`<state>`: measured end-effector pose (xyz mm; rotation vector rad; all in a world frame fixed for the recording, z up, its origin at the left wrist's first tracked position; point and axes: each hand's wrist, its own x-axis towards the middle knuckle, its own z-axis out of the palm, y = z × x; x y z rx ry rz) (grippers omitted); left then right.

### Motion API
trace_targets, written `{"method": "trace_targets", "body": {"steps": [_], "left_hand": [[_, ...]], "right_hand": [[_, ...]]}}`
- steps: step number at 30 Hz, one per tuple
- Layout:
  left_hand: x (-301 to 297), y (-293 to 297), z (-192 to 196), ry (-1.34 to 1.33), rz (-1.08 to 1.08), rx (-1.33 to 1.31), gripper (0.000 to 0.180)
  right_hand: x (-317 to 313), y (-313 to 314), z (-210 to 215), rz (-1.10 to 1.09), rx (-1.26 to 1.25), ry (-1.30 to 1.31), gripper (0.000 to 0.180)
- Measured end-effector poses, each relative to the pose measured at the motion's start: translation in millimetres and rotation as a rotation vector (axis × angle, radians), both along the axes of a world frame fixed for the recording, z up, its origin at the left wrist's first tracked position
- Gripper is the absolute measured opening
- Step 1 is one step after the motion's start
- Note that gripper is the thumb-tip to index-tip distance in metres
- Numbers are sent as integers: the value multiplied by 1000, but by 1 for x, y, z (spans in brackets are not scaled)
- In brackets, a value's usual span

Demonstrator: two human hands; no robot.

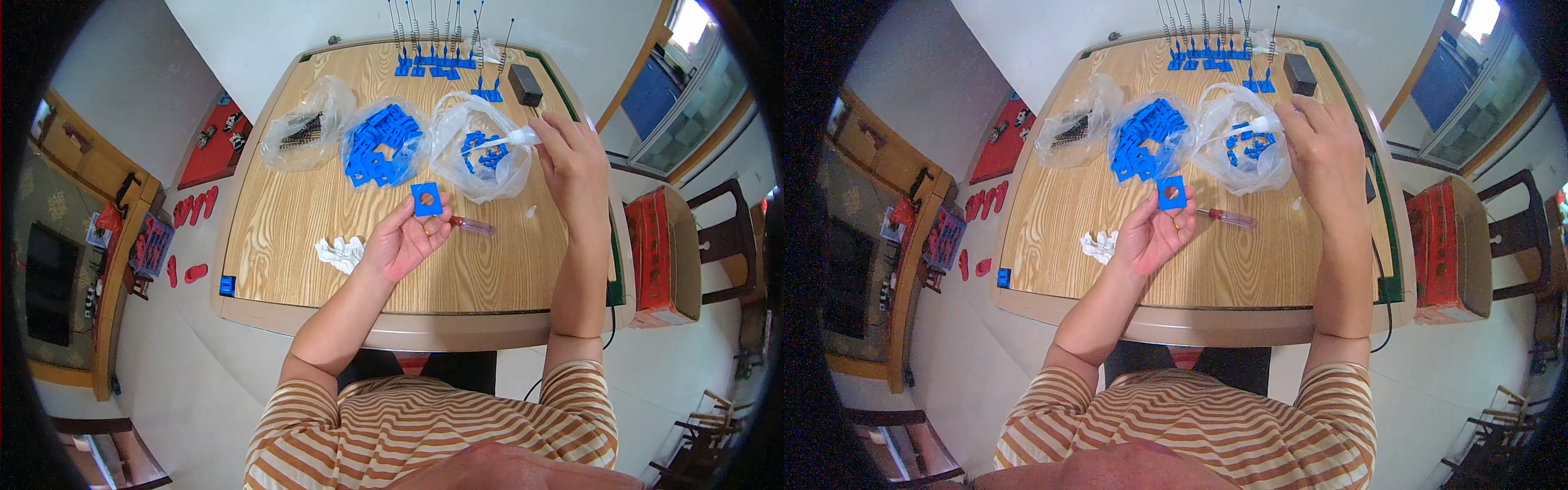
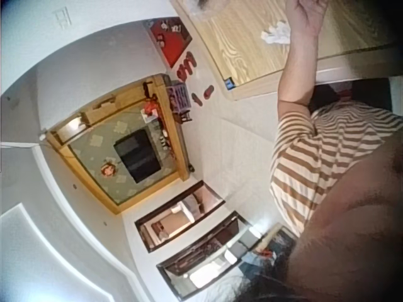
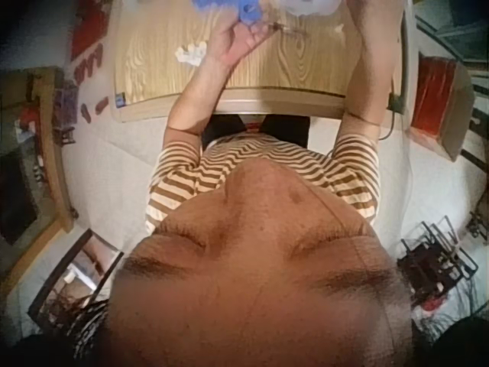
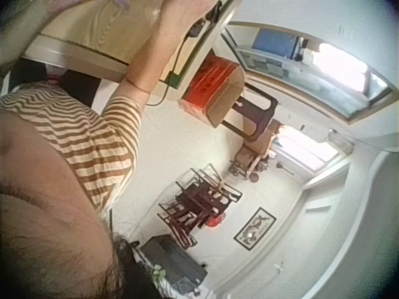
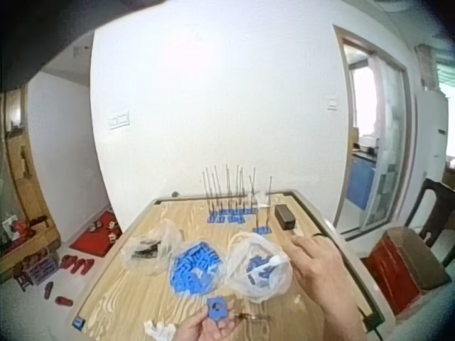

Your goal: The person assembles plastic parts by fitting a component into a square base, applying adhesive from a squeeze bottle, and joining another plastic piece onto it by hand.

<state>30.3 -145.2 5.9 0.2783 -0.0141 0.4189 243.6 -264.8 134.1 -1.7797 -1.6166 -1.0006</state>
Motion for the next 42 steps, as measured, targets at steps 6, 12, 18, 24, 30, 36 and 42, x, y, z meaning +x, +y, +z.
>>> {"method": "trace_targets", "body": {"steps": [6, 12, 18, 24, 30, 36, 42], "left_hand": [[-1, 0, 0, 2, 5, -3, 37], [0, 0, 0, 15, 7, -6, 37], [-1, -1, 1, 20, 11, -5, 37], [0, -1, 2, 16, 1, 48, 39], [0, 0, -1, -1, -8, -2, 38], [1, 0, 0, 4, -9, -15, 38], [0, 0, 0, 9, -6, -21, 38]], "right_hand": [[-1, 0, 0, -4, -9, -1, 34], [-2, -1, 1, -17, -9, 6, 34], [0, 0, 1, -6, 13, -10, 32], [1, 1, -1, 1, 31, -40, 31], [1, 0, 0, 2, 40, -55, 31], [0, 1, 0, -3, 36, -39, 31], [-1, 1, 1, -3, 37, -41, 30]]}}
